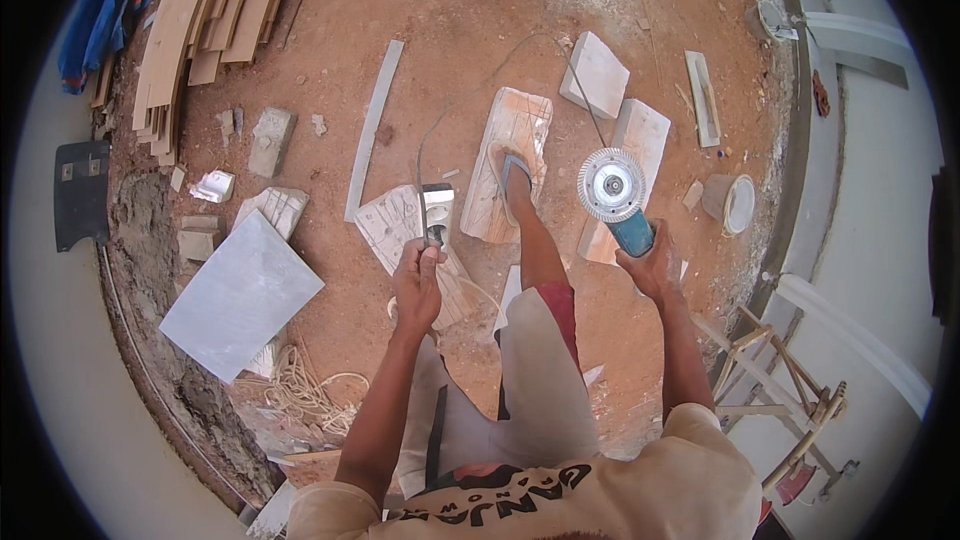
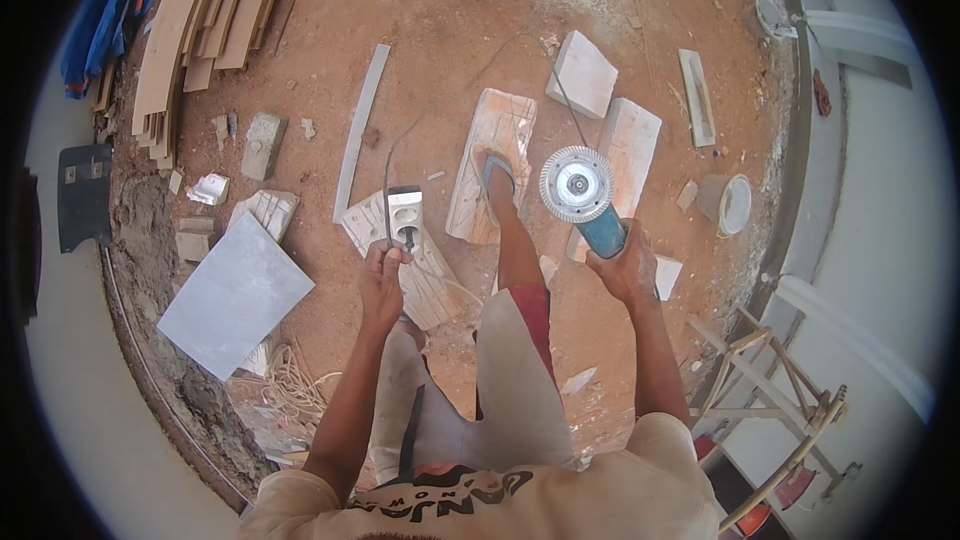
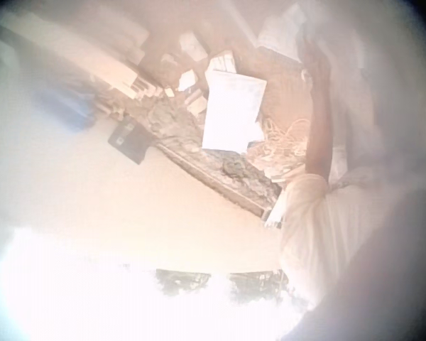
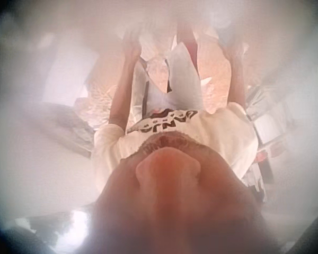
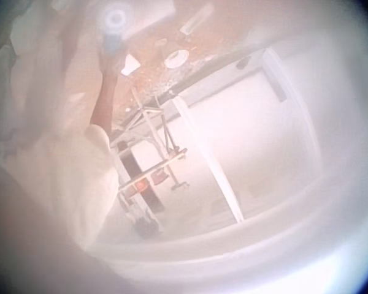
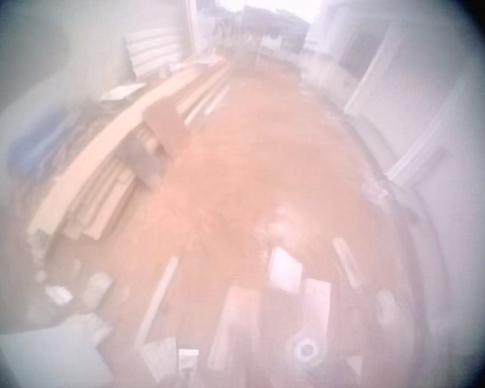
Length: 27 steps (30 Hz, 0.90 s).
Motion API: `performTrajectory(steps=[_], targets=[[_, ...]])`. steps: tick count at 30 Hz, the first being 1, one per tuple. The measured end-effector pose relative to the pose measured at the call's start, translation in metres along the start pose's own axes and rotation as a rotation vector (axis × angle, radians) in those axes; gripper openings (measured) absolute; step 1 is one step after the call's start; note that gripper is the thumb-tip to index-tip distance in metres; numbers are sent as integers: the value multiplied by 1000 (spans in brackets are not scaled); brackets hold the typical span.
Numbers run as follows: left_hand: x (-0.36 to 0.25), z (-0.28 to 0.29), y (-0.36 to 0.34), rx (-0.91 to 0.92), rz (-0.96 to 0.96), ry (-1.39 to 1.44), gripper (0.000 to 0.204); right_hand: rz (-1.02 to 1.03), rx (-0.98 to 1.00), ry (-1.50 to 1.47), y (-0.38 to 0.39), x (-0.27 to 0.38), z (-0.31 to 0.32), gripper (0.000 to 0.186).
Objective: The person applies cement mortar to a floor using a trowel and places a large ceramic tile into the prepared area. They then move to a separate area to cut a tile using an angle grinder.
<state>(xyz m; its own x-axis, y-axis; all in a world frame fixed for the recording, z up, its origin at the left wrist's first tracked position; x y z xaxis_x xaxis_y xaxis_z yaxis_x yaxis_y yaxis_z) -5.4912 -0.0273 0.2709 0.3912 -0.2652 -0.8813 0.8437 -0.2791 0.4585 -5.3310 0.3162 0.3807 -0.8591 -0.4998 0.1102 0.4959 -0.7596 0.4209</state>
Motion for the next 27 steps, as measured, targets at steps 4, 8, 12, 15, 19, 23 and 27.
performTrajectory(steps=[4, 8, 12, 15, 19, 23, 27], targets=[[-34, 22, 85, 190, -65, -12, 17, -181, -155, -72, 208, -113, 28, 68], [-81, -1, 166, 419, -114, -99, 16, -562, -165, -453, 353, -185, 25, 62], [-99, -47, 246, 576, -231, -156, 17, -500, -395, -336, 447, -201, 44, 64], [-106, -87, 314, 697, -315, -37, 13, -603, -451, -338, 513, -278, 22, 71], [-76, -154, 407, 857, -241, 50, 11, -615, -527, -249, 568, -300, 45, 77], [-21, -221, 501, 996, -209, 84, 11, -703, -531, -145, 608, -359, 41, 76], [76, -274, 554, 1202, -26, -31, 17, -748, -506, -73, 605, -385, 11, 75]])
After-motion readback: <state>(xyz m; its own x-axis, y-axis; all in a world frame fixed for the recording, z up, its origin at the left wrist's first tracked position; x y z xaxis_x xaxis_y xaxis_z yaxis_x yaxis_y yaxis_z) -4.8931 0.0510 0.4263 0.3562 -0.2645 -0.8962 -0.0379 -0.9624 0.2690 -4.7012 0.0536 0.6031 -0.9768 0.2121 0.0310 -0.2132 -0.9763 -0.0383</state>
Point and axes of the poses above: each hand's wrist, its own y-axis away from the middle knuckle, its own z-axis out of the back of the hand, x = y × z, the point moved 3 cm from there along -y, towards the middle knuckle, and after that the axes turned 4 degrees about -x, right-handed, at the moved point
